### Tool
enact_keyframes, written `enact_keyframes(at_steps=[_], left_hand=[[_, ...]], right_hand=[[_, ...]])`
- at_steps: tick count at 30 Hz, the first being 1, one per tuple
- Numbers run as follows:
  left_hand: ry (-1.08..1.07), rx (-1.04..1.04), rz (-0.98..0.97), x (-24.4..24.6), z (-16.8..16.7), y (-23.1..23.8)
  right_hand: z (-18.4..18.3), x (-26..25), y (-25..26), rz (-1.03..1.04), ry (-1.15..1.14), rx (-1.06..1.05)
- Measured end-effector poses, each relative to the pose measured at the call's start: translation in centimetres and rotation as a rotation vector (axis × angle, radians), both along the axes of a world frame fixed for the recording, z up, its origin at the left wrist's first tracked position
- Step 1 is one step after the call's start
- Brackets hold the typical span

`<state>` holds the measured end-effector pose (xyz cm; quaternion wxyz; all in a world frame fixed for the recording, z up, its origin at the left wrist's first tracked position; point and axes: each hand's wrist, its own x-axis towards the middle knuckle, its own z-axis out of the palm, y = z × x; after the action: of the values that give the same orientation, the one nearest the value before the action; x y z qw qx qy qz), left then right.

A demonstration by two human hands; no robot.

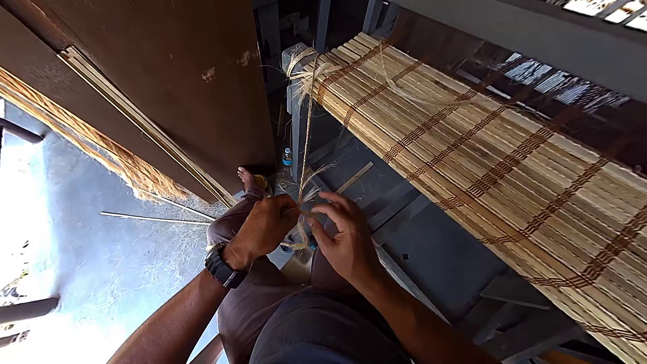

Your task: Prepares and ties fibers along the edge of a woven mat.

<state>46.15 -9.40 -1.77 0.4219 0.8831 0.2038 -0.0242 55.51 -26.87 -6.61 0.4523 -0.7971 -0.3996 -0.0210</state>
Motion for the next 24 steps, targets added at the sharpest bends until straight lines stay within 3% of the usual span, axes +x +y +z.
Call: enact_keyframes(at_steps=[2,4,9,13,18,24], left_hand=[[-0.016,0.007,-0.010,-0.2,-0.3,0.0],[-0.038,-0.008,-0.017,-0.1,-0.4,-0.2],[-0.079,-0.021,-0.037,0.1,-0.5,-0.7],[-0.052,0.012,-0.052,-0.2,-0.6,-0.3],[-0.034,0.104,-0.081,0.0,-0.3,-0.9],[0.020,0.253,-0.124,-0.2,0.3,-1.4]], right_hand=[[-0.1,0.6,-0.1,-0.051,-0.039,-0.019],[0.1,0.7,0.1,0.022,0.063,-0.001],[1.0,0.8,1.3,0.230,0.682,0.132],[0.3,0.5,1.5,0.243,0.665,0.143],[-0.7,1.2,1.9,0.294,0.868,0.172],[-0.9,1.4,2.2,0.343,0.860,0.228]])
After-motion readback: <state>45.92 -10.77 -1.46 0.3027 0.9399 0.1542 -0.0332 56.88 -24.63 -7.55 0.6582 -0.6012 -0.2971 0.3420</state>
